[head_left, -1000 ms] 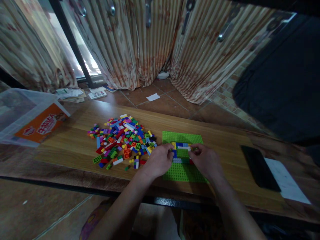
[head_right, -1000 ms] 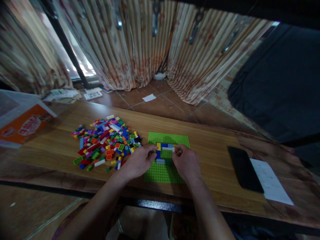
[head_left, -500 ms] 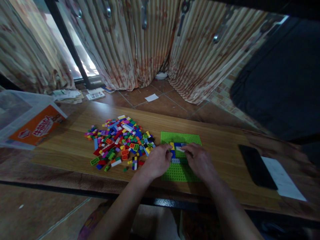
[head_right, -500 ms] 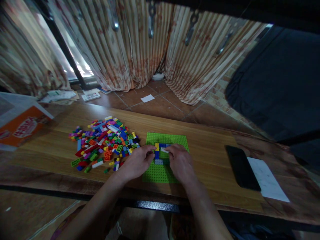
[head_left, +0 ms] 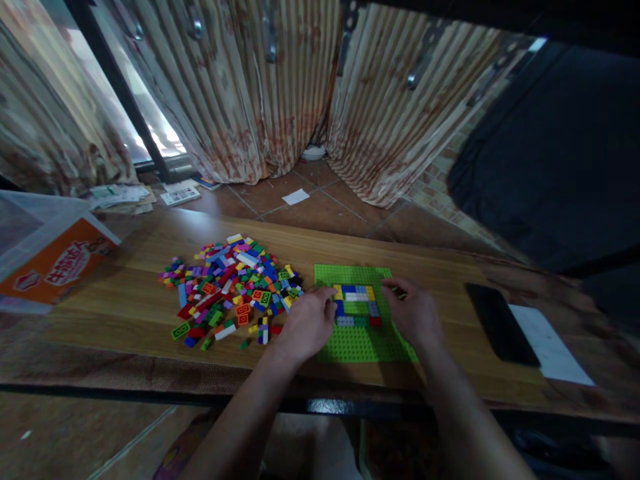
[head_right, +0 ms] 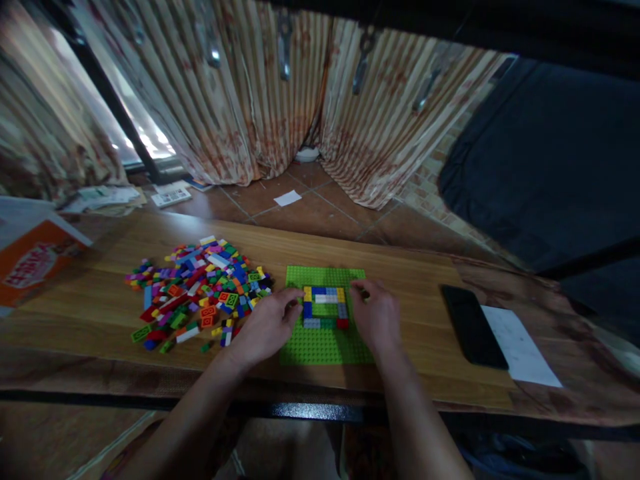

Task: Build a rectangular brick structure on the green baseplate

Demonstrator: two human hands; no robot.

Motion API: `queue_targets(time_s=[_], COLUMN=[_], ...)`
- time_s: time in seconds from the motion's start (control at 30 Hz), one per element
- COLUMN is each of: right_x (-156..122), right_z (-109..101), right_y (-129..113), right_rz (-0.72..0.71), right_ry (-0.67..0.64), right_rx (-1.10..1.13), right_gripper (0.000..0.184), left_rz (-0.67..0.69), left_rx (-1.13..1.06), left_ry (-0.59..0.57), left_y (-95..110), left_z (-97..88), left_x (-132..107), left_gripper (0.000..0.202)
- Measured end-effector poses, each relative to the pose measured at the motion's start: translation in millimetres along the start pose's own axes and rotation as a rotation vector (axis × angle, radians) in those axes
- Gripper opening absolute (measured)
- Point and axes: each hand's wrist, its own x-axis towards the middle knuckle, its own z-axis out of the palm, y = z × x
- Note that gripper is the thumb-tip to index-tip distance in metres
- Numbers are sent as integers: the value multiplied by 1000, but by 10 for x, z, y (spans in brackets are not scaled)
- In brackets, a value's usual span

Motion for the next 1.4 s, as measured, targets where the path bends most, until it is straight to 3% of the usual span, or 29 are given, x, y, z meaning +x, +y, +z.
queue_targets(time_s=[0.13,0.23,0.37,1.13,1.27,1.4], right_x=[44,42,30,65,69,73], right_z=[5,76,166,222,162,82], right_y=[84,106,123,72,115,142], right_rz=[109,110,88,93,25,-101], right_ry=[-63,-152,-149,-182,-243,-301], right_rx=[-2,30,19,6,1,38], right_gripper=[30,30,33,27,40,33], left_rz=[83,181,269,97,155,223], left_rx=[85,195,328,510,458,377], left_ry=[24,37,67,-23,3,24], left_y=[19,36,52,243,170,66], left_z=[27,104,225,357,364,341], left_x=[-15,-39,-74,-72,-92,-69], left_gripper=[31,33,40,43,46,50])
